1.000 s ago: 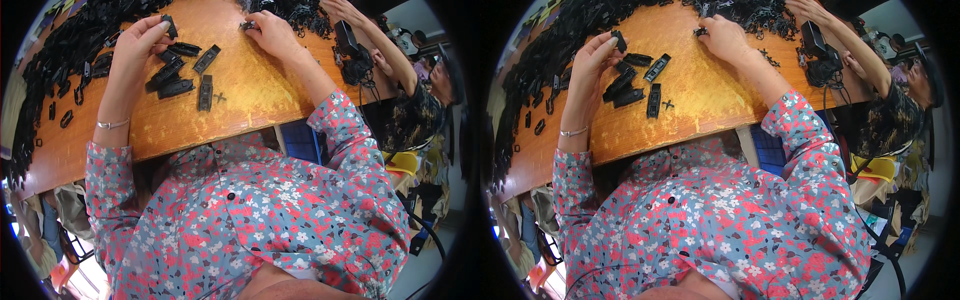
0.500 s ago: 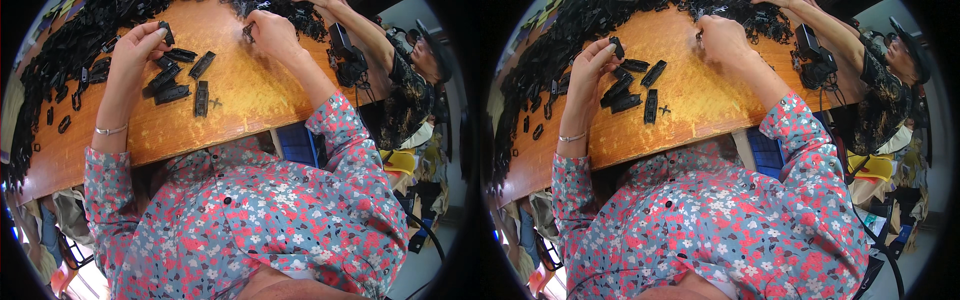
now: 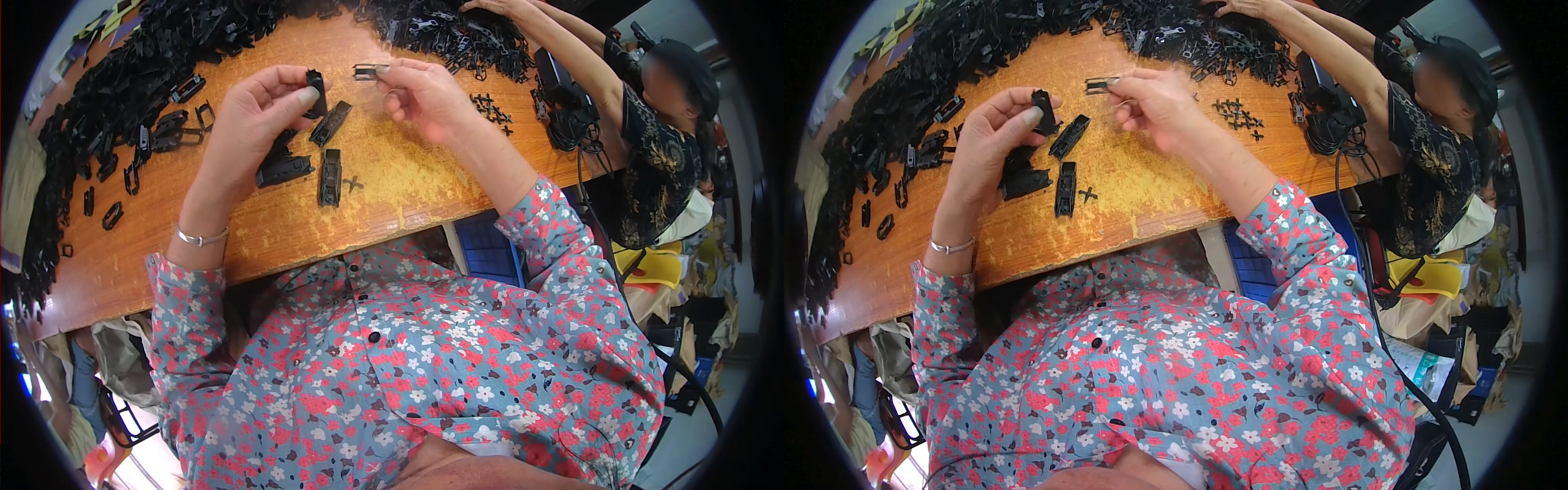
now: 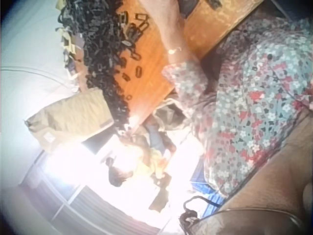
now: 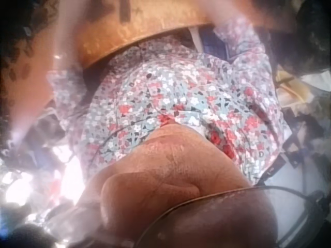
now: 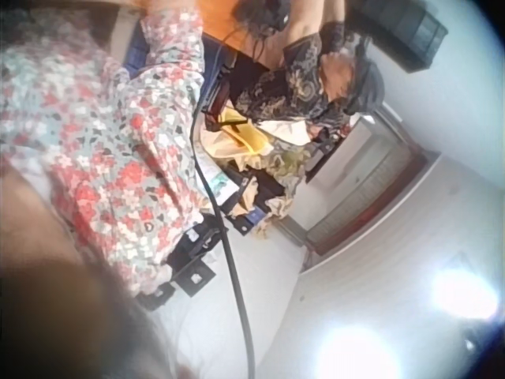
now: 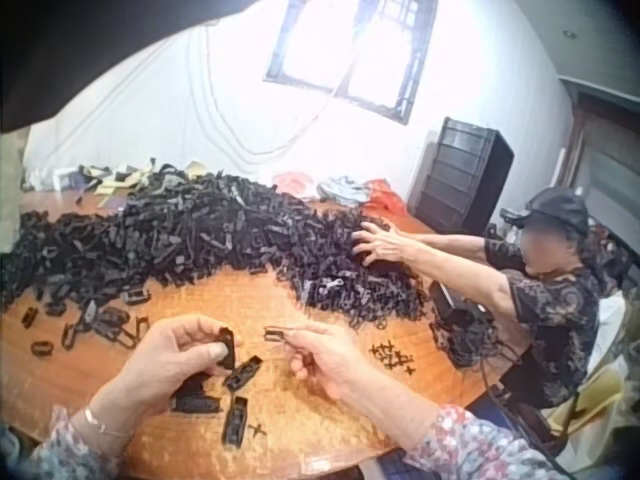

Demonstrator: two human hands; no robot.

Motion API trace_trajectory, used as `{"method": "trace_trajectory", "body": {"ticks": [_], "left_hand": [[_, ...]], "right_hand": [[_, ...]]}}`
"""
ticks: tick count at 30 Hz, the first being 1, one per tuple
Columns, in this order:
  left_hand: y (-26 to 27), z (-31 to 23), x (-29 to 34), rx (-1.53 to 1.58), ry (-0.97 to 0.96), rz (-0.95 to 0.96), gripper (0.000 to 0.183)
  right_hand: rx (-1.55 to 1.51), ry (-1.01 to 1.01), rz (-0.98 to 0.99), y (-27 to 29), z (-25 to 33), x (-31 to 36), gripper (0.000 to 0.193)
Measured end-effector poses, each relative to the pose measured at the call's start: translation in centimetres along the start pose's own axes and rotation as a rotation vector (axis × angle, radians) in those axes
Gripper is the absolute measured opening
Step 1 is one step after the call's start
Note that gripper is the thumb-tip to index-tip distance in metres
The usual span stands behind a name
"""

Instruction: The person assembles plastic components by taking small plastic parts from piles, fitting them together by hand, and placing the assembled units onto the table.

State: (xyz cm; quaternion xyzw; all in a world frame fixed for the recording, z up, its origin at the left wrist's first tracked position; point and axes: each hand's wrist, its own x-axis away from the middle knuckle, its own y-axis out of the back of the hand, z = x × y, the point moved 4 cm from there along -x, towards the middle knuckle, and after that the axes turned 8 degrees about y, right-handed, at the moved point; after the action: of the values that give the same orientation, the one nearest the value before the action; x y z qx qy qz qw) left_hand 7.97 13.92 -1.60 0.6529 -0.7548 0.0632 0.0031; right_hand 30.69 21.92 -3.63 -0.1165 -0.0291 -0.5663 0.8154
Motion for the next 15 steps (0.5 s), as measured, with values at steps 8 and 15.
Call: {"method": "trace_trajectory", "body": {"ticks": [8, 15], "left_hand": [[-1.8, -1.3, 0.5, 0.084, 0.033, -0.024, 0.029], [-0.8, -1.2, 0.3, 0.098, 0.026, -0.09, 0.027]], "right_hand": [[0.056, 0.03, 0.063, -5.3, 1.2, 2.1, 0.014], [0.77, 0.792, 0.031, -6.0, 3.1, 3.1, 0.017]]}}
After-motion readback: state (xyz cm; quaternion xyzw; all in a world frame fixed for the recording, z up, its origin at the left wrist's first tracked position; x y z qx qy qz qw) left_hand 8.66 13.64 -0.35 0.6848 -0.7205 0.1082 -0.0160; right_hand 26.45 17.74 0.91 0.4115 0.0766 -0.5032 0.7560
